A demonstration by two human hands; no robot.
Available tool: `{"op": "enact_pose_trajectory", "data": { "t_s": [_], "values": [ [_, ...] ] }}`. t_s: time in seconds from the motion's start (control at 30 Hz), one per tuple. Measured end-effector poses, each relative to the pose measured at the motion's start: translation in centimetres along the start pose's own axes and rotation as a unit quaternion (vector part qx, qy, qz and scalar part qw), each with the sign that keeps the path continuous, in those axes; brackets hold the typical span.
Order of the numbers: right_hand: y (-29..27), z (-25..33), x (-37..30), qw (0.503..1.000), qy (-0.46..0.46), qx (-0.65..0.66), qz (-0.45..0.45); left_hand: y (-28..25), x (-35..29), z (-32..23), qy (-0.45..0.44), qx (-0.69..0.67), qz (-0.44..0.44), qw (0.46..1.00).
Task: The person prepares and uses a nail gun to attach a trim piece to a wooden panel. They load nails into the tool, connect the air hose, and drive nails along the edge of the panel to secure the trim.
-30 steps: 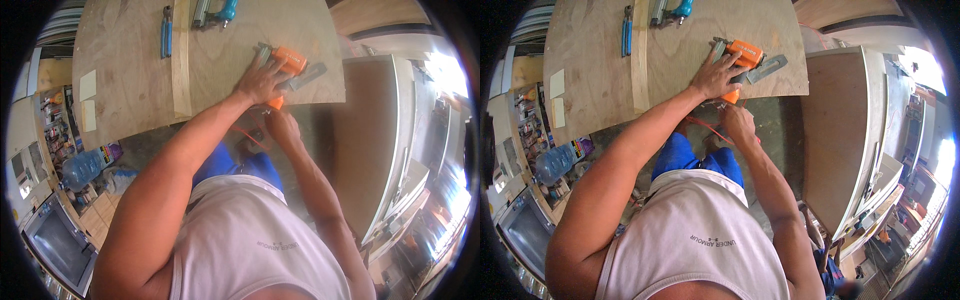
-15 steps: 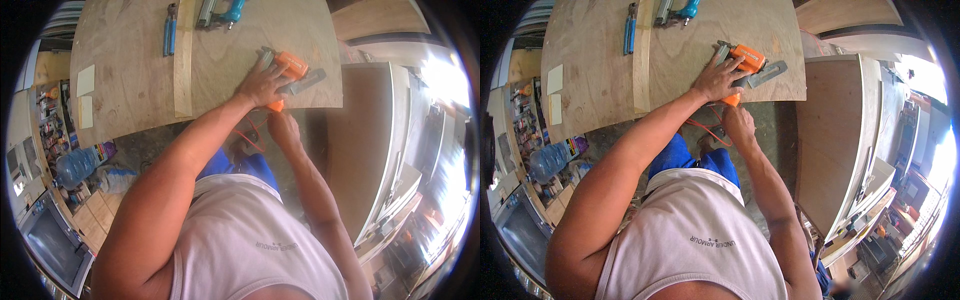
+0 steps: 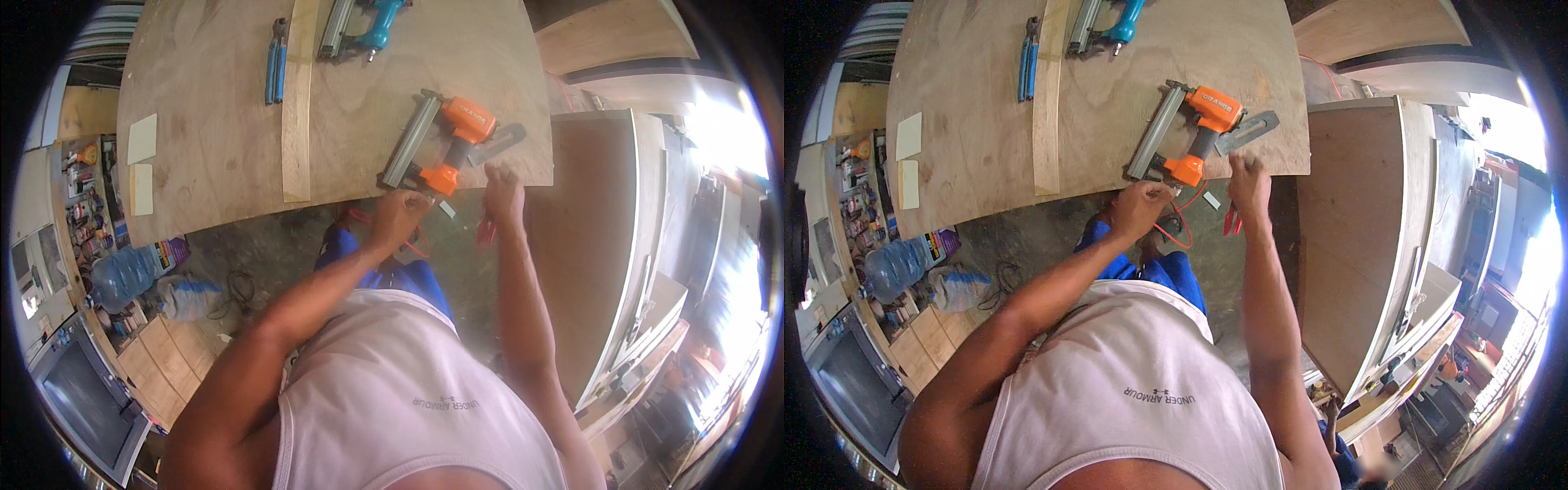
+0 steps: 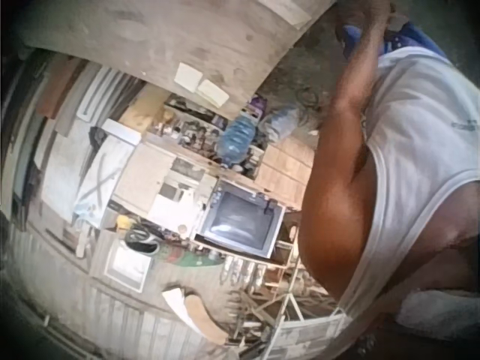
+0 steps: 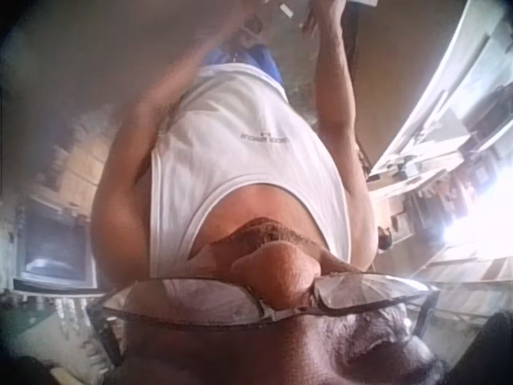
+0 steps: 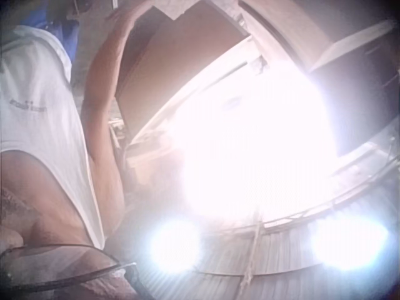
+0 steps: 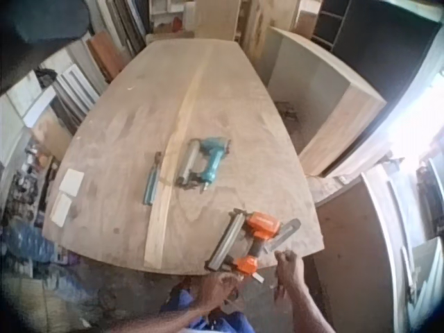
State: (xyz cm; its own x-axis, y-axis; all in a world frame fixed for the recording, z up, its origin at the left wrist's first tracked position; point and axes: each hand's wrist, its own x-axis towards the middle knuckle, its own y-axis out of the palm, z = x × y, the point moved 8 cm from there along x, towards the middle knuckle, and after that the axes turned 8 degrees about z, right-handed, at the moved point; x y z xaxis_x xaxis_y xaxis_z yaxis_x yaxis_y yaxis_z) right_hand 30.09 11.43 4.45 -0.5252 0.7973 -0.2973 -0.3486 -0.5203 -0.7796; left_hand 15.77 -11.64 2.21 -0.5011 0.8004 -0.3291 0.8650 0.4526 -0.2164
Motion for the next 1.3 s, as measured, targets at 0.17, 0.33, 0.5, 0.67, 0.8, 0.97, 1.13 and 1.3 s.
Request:
{"op": "enact_pose_trajectory", "data": {
  "t_s": [0.17, 0.33, 0.5, 0.67, 0.8, 0.97, 1.13, 1.3],
  "values": [
    [-2.0, 4.7, 8.9, 1.0, 0.001, 0.012, 0.015, 2.2, 0.0, 0.6, -0.107, -0.016, -0.051, 0.993],
    [-2.9, 9.8, 15.8, 0.998, -0.066, -0.013, 0.009, 3.0, -0.2, 1.9, -0.13, -0.072, -0.057, 0.987],
    [-0.4, 13.2, 18.0, 0.983, -0.136, -0.118, 0.032, 4.9, -0.9, 4.7, -0.181, -0.272, -0.119, 0.937],
    [3.9, 8.2, 16.4, 0.967, -0.192, -0.163, 0.04, 6.3, -1.2, 4.6, -0.224, -0.377, -0.148, 0.886],
    [4.1, 8.8, 10.6, 0.961, -0.241, -0.139, -0.009, 6.1, -1.1, 5.3, -0.237, -0.385, -0.151, 0.879],
    [1.6, 10.3, 5.9, 0.957, -0.216, -0.16, -0.108, 5.3, -0.3, 5.6, -0.202, -0.251, -0.121, 0.939],
    [2.6, 5.6, -1.2, 0.993, -0.046, 0.081, -0.071, 6.9, -0.4, 6.9, -0.248, -0.376, -0.108, 0.886],
    [8.3, 0.1, -5.1, 0.929, 0.093, 0.34, 0.109, 7.9, -0.3, 7.8, -0.238, -0.434, -0.015, 0.869]
  ]
}}
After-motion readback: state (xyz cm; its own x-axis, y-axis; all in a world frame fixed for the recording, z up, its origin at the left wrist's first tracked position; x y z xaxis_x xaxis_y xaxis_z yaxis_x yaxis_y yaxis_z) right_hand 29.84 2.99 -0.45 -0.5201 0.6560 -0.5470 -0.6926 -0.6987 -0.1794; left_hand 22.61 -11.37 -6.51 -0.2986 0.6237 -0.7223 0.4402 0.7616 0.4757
